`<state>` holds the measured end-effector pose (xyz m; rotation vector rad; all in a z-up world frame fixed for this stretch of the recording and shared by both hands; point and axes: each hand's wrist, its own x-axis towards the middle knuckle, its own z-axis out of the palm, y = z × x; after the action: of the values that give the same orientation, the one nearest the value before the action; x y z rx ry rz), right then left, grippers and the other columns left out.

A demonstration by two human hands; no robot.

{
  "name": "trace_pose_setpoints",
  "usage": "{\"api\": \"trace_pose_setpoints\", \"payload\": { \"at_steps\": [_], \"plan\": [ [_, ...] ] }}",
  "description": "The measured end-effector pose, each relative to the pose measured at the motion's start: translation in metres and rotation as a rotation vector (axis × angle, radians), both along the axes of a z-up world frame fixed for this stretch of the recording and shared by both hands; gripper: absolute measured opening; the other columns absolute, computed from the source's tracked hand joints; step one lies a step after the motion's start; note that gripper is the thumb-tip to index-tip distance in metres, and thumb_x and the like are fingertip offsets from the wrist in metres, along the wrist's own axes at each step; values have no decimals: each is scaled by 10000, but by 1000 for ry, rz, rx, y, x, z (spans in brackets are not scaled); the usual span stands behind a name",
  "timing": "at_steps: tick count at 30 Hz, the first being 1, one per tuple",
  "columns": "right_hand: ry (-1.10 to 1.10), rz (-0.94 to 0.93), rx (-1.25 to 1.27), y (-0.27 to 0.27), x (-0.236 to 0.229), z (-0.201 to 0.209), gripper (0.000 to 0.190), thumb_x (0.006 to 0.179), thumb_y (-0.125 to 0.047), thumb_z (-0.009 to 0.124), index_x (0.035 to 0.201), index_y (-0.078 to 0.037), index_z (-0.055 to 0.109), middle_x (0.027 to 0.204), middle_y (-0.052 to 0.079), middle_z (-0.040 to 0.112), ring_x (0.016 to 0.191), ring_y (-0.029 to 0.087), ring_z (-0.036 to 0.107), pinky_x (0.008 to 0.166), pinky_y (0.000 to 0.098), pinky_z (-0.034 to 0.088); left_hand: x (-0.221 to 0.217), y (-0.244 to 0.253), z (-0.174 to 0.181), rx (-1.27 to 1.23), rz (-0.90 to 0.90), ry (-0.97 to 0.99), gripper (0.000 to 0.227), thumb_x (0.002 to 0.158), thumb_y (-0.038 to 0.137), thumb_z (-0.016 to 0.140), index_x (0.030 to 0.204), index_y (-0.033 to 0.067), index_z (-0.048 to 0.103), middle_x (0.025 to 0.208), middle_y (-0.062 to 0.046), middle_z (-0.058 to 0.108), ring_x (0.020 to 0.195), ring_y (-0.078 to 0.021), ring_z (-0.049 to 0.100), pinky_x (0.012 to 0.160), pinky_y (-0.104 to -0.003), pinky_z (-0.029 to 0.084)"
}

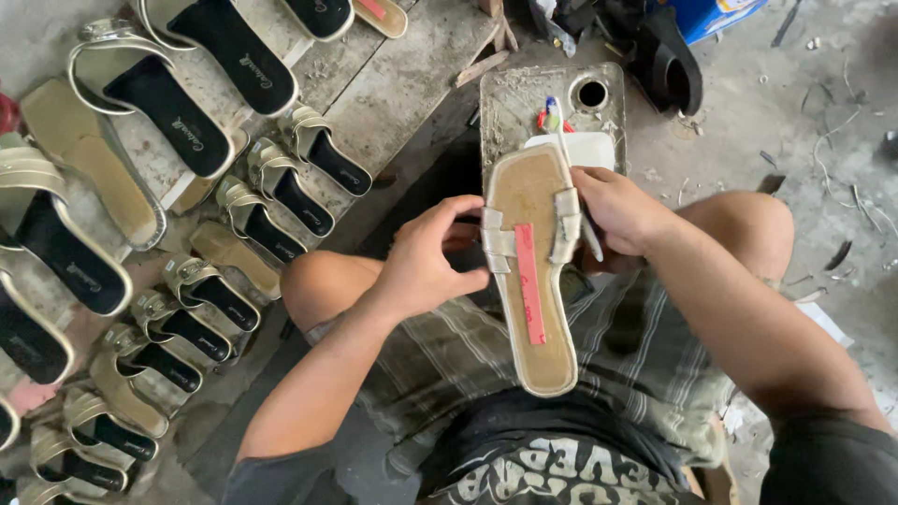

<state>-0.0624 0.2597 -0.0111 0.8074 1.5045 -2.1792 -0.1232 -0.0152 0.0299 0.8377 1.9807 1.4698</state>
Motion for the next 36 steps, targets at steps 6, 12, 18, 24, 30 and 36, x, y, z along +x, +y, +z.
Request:
{"api": "trace_pose_setpoints", "payload": {
  "at_steps": [6, 12, 18, 24, 30, 36],
  "plan": [
    [432, -215, 174, 67, 17, -4, 247, 1126, -241, 429, 1170, 2, 434, 1076, 238, 690, 798, 283, 736, 649, 353, 616, -125, -40, -84, -14, 343, -22, 708, 794, -38, 782, 1413, 27, 443, 1264, -134, 666, 1161, -206, 685, 1005, -355, 593],
    [462, -465, 490, 92, 35, -22, 182, 1221, -178, 494, 1176, -14, 428, 991, 229, 647, 716, 216, 612, 617, 299, 509, -304, -86, -179, 35, 523, -25, 764, 796, -81, 749, 1434, 57, 353, 1366, -151, 559, 1198, -206, 634, 1003, -333, 569],
    [408, -463, 488, 93, 43, -31, 155, 1156, -133, 465, 1063, -46, 376, 820, 158, 559, 628, 182, 491, 624, 308, 450, -422, -67, -215, -267, 539, 89, 724, 825, -62, 720, 1442, 54, 358, 1366, -151, 564, 1194, -211, 636, 992, -339, 574],
    [122, -400, 542, 111, 49, -80, 322, 1073, -224, 414, 864, 4, 501, 571, 104, 440, 537, 186, 425, 503, 338, 381, -490, 14, -230, -480, 504, 201, 686, 853, -42, 690, 1449, 52, 363, 1366, -150, 569, 1190, -216, 638, 980, -345, 579],
    [68, -411, 437, 126, 73, -112, 481, 1165, -273, 455, 783, 20, 450, 638, 102, 398, 545, 187, 377, 487, 346, 386, -492, 46, -247, -616, 480, 231, 649, 882, -23, 660, 1457, 49, 369, 1365, -150, 573, 1185, -221, 640, 969, -351, 584],
    [114, -347, 559, 110, 65, -104, 325, 1068, -257, 441, 869, -11, 515, 595, 65, 414, 507, 147, 399, 529, 329, 407, -477, 36, -259, -670, 469, 232, 613, 910, -4, 631, 1464, 47, 374, 1365, -149, 578, 1181, -225, 642, 957, -356, 589]
  ]
}}
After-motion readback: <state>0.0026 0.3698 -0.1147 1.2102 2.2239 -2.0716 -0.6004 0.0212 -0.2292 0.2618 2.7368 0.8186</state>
